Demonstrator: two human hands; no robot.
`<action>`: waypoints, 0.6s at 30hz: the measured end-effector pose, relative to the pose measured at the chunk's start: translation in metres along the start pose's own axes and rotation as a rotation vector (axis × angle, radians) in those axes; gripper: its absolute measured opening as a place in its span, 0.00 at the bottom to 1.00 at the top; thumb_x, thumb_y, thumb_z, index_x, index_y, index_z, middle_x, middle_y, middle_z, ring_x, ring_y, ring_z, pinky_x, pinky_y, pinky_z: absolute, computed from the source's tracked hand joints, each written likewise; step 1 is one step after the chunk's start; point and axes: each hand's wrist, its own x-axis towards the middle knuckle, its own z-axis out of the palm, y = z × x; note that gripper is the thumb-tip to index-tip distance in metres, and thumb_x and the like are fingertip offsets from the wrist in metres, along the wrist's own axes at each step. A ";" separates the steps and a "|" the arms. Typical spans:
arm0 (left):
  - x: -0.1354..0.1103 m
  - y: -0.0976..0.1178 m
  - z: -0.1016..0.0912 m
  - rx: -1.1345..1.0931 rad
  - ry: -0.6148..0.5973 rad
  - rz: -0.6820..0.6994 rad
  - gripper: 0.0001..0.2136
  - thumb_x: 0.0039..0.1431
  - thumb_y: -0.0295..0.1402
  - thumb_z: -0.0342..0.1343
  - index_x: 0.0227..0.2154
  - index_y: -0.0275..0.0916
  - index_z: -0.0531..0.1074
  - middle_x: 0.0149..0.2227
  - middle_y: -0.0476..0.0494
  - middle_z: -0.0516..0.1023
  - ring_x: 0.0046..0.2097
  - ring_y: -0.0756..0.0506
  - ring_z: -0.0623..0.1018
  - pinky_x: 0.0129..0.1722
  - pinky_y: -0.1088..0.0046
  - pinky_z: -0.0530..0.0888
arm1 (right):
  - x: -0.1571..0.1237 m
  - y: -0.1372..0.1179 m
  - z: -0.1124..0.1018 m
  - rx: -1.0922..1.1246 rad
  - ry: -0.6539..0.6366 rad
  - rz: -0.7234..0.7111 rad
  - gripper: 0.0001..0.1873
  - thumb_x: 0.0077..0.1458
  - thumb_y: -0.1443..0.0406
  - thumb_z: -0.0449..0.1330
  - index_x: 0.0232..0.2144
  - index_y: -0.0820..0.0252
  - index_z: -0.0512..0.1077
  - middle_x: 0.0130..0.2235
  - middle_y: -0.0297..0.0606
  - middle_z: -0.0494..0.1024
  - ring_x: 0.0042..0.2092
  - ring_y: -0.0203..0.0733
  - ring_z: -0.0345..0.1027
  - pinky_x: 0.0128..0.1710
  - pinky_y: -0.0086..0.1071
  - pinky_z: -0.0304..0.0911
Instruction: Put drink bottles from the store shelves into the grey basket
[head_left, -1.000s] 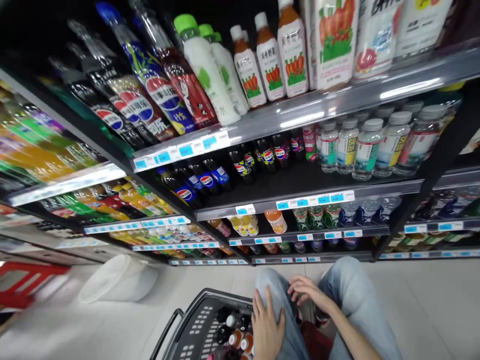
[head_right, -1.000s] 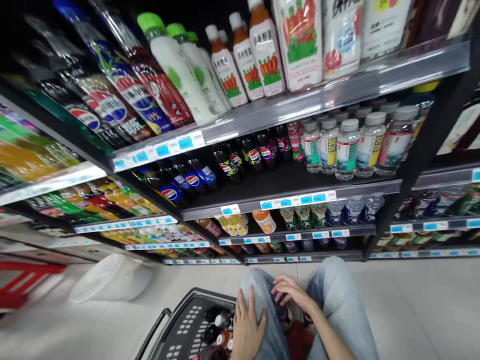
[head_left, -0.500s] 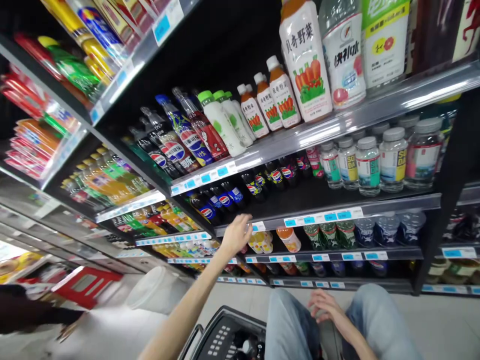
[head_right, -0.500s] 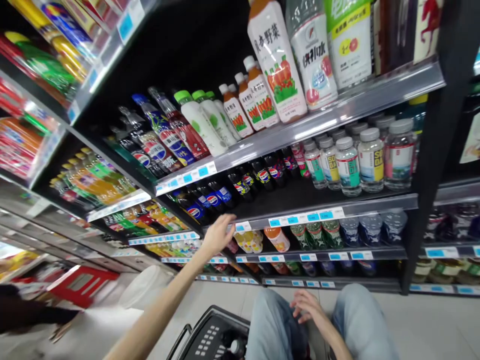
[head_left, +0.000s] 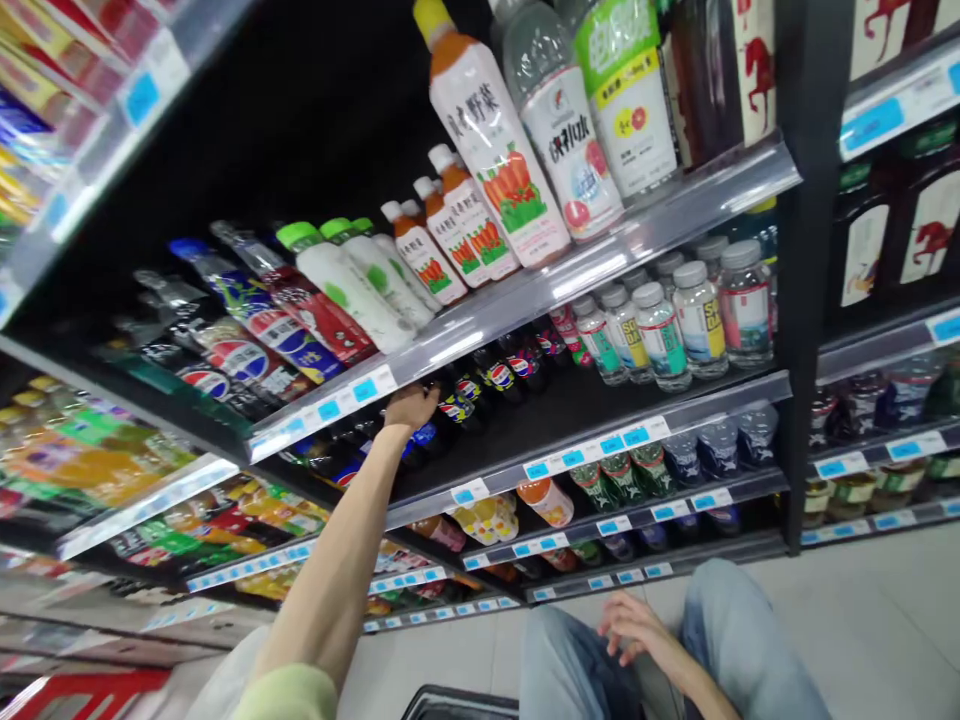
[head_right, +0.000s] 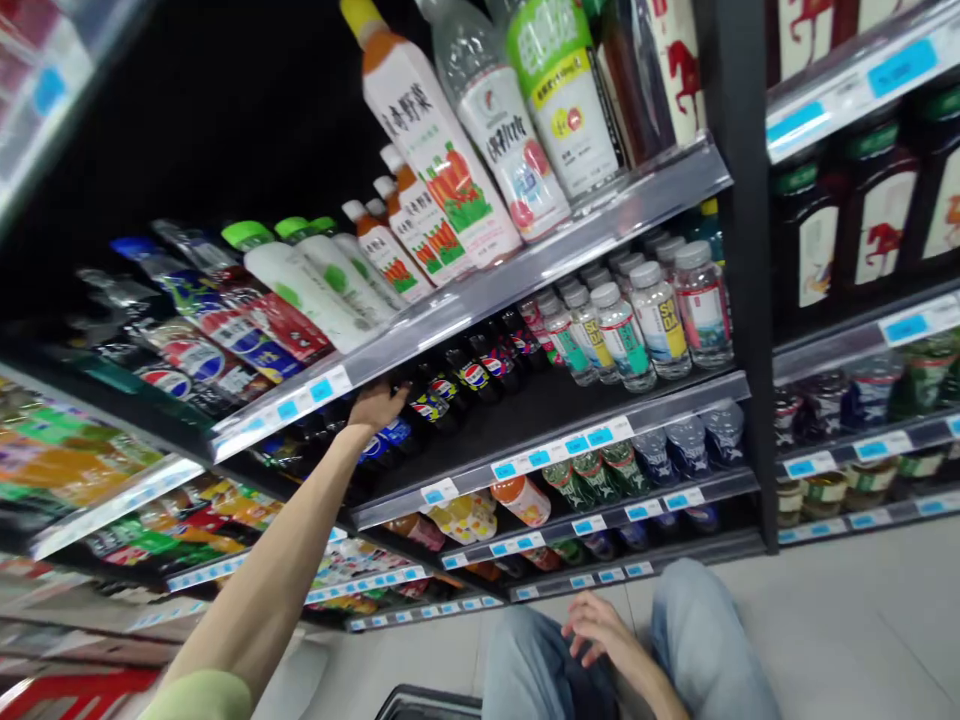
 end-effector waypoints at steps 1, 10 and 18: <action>0.001 -0.002 0.003 -0.044 0.049 0.011 0.23 0.66 0.38 0.50 0.58 0.29 0.72 0.60 0.24 0.79 0.67 0.28 0.73 0.69 0.46 0.66 | -0.002 -0.005 0.004 0.005 0.020 -0.010 0.32 0.43 0.44 0.72 0.43 0.55 0.71 0.39 0.40 0.83 0.34 0.43 0.79 0.27 0.30 0.69; -0.028 -0.008 -0.003 -0.114 0.268 0.019 0.20 0.62 0.49 0.53 0.43 0.35 0.77 0.42 0.35 0.84 0.48 0.34 0.81 0.52 0.60 0.76 | -0.015 -0.035 0.025 0.013 0.064 -0.029 0.25 0.44 0.50 0.72 0.40 0.54 0.73 0.37 0.38 0.84 0.33 0.47 0.78 0.28 0.32 0.66; -0.093 0.016 -0.009 -0.100 0.397 0.221 0.15 0.64 0.43 0.49 0.27 0.40 0.70 0.27 0.43 0.78 0.31 0.45 0.76 0.32 0.72 0.66 | -0.020 -0.025 0.016 -0.034 0.068 -0.020 0.28 0.40 0.49 0.71 0.40 0.55 0.71 0.36 0.40 0.84 0.31 0.45 0.78 0.26 0.31 0.67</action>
